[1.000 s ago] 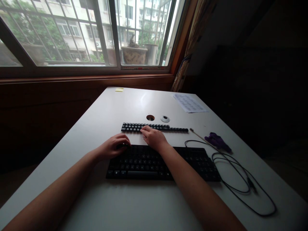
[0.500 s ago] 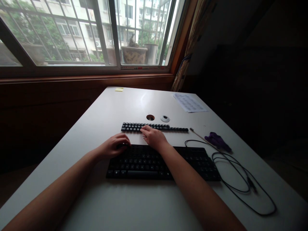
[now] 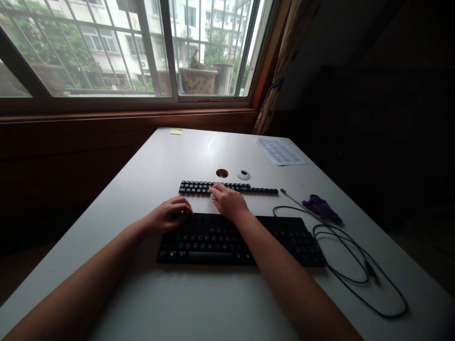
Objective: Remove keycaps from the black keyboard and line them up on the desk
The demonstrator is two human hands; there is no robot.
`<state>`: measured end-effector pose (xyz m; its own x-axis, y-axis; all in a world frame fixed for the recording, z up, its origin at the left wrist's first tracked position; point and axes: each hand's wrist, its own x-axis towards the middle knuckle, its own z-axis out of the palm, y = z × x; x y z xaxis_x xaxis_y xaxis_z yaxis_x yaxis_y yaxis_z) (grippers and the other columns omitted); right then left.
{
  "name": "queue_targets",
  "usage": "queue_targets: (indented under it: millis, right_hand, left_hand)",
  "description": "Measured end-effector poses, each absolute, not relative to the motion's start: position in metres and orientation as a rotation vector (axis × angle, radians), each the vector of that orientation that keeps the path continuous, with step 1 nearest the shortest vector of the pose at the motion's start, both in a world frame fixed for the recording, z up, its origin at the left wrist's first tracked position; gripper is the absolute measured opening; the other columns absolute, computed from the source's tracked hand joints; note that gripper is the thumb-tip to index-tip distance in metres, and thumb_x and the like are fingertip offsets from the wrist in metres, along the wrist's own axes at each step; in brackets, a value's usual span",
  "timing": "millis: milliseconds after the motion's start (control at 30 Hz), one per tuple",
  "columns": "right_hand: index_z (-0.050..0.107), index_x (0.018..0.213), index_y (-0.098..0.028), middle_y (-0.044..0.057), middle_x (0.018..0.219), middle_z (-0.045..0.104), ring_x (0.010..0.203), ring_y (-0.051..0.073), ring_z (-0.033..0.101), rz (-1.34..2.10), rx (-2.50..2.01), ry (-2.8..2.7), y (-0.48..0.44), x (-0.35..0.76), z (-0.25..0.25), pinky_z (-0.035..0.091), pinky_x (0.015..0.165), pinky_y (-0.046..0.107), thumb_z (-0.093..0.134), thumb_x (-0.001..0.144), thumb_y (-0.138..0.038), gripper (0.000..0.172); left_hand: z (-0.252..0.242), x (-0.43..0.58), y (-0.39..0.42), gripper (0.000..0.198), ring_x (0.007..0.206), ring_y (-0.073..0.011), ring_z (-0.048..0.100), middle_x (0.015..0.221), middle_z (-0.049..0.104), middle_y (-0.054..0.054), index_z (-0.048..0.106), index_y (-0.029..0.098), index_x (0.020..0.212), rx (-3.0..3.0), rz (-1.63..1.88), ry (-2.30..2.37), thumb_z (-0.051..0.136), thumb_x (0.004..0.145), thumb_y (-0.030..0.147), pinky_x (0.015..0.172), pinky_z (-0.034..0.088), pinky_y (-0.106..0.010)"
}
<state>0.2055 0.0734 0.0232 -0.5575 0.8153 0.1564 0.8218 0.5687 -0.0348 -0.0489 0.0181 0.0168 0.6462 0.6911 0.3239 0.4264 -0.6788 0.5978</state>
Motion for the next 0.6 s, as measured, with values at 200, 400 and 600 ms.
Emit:
queue_targets:
  millis: [200,400,600]
  right_hand:
    - [0.055,0.134,-0.025,0.010,0.131,0.057,0.100,0.023,0.066,-0.090,-1.480,-2.623,0.0718,0.2046,0.0261,0.053,0.079,0.033,0.044,0.096,-0.028,0.040]
    - [0.054,0.136,-0.029,0.008,0.129,0.057,0.096,0.023,0.067,-0.049,-1.463,-2.665,0.0725,0.2040,0.0251,0.053,0.078,0.033,0.045,0.095,-0.030,0.042]
    - [0.052,0.139,-0.032,0.008,0.128,0.058,0.097,0.023,0.066,-0.029,-1.484,-2.686,0.0731,0.2045,0.0245,0.053,0.079,0.034,0.044,0.096,-0.032,0.044]
  left_hand:
    - [0.0176,-0.0481,0.0178,0.018,0.096,-0.0213,0.060,0.102,0.064,-0.011,0.068,0.017,0.105,2.387,0.761,0.868,0.055,0.093,0.022,0.088,0.052,-0.035]
    - [0.0161,-0.0482,0.0182,0.018,0.095,-0.0212,0.060,0.102,0.064,-0.011,0.067,0.017,0.105,2.397,0.754,0.876,0.055,0.093,0.022,0.087,0.051,-0.035]
    - [0.0159,-0.0488,0.0183,0.017,0.096,-0.0213,0.060,0.103,0.064,-0.010,0.067,0.018,0.105,2.390,0.745,0.879,0.055,0.093,0.022,0.088,0.051,-0.035]
